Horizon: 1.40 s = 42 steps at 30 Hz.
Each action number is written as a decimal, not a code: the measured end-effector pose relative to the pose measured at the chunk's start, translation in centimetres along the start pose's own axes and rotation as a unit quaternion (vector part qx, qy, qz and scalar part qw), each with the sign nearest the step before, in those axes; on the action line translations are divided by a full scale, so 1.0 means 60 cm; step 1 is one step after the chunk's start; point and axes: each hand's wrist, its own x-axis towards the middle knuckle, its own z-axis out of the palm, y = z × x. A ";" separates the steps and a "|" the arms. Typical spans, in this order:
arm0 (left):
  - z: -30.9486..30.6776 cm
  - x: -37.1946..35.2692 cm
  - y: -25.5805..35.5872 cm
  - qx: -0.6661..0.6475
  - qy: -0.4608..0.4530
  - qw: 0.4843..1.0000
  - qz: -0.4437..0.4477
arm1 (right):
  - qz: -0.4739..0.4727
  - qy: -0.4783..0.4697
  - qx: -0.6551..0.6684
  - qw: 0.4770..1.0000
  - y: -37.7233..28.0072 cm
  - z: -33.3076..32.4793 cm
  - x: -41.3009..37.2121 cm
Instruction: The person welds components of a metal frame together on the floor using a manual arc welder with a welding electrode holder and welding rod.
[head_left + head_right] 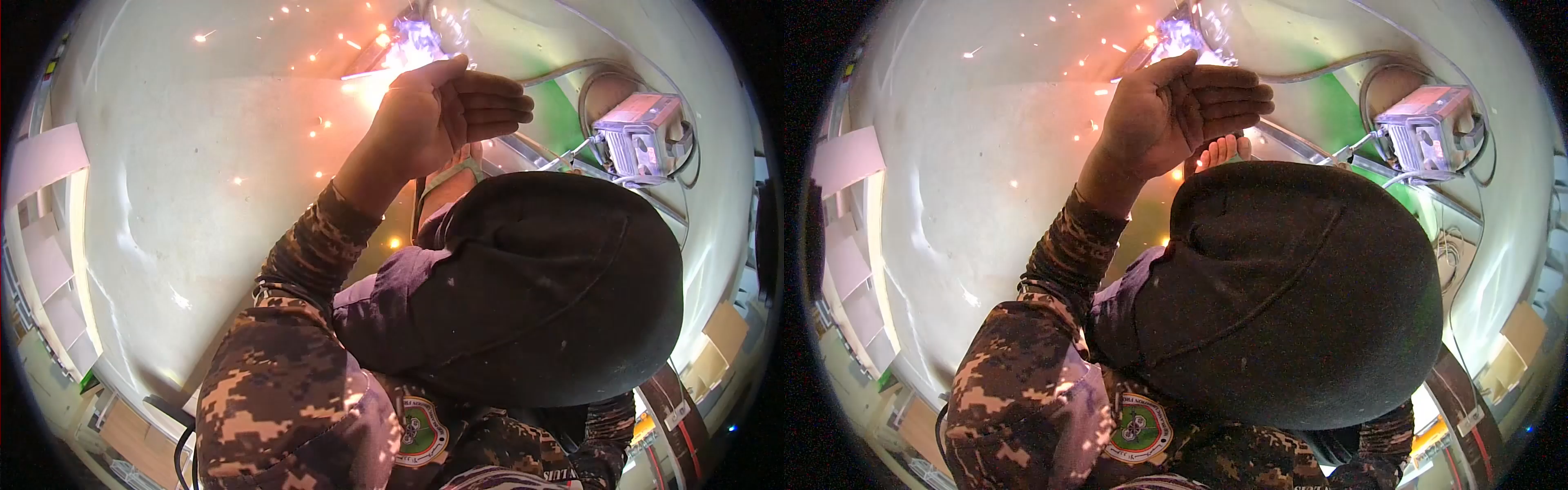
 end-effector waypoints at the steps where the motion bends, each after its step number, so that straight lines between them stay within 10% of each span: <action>1: 0.002 -0.001 -0.003 0.000 0.000 1.000 -0.001 | -0.001 0.001 0.001 1.000 -0.001 -0.002 0.000; 8: -0.005 -0.002 -0.005 0.034 -0.024 0.999 0.028 | 0.034 -0.039 0.043 0.998 -0.003 -0.026 0.010; 16: -0.005 0.000 -0.003 -0.010 0.006 1.000 0.003 | 0.307 -0.165 0.222 0.910 -0.029 -0.038 0.041; 21: -0.009 -0.009 0.025 -0.010 0.028 0.995 0.091 | 0.015 -0.044 0.023 0.999 0.005 -0.042 0.016; 25: -0.026 -0.016 0.075 -0.052 0.024 0.988 0.141 | 0.137 -0.152 0.128 0.970 -0.006 -0.037 0.029; 27: -0.028 -0.018 0.082 0.014 0.019 0.986 0.163 | 0.032 0.018 0.013 0.999 0.002 -0.010 0.010; 31: -0.042 -0.020 0.084 0.000 -0.015 0.986 0.168 | 0.073 0.072 0.023 0.994 -0.001 0.037 0.000; 33: -0.059 -0.013 0.086 -0.103 -0.198 0.972 0.075 | -0.029 0.132 -0.037 0.990 0.013 0.046 -0.007; 36: -0.033 -0.015 0.070 -0.005 -0.007 0.992 0.125 | 0.023 0.072 -0.001 0.997 0.003 0.038 -0.007; 42: -0.022 -0.006 0.046 -0.016 0.013 0.996 0.092 | -0.025 0.045 -0.020 0.998 0.010 0.047 -0.009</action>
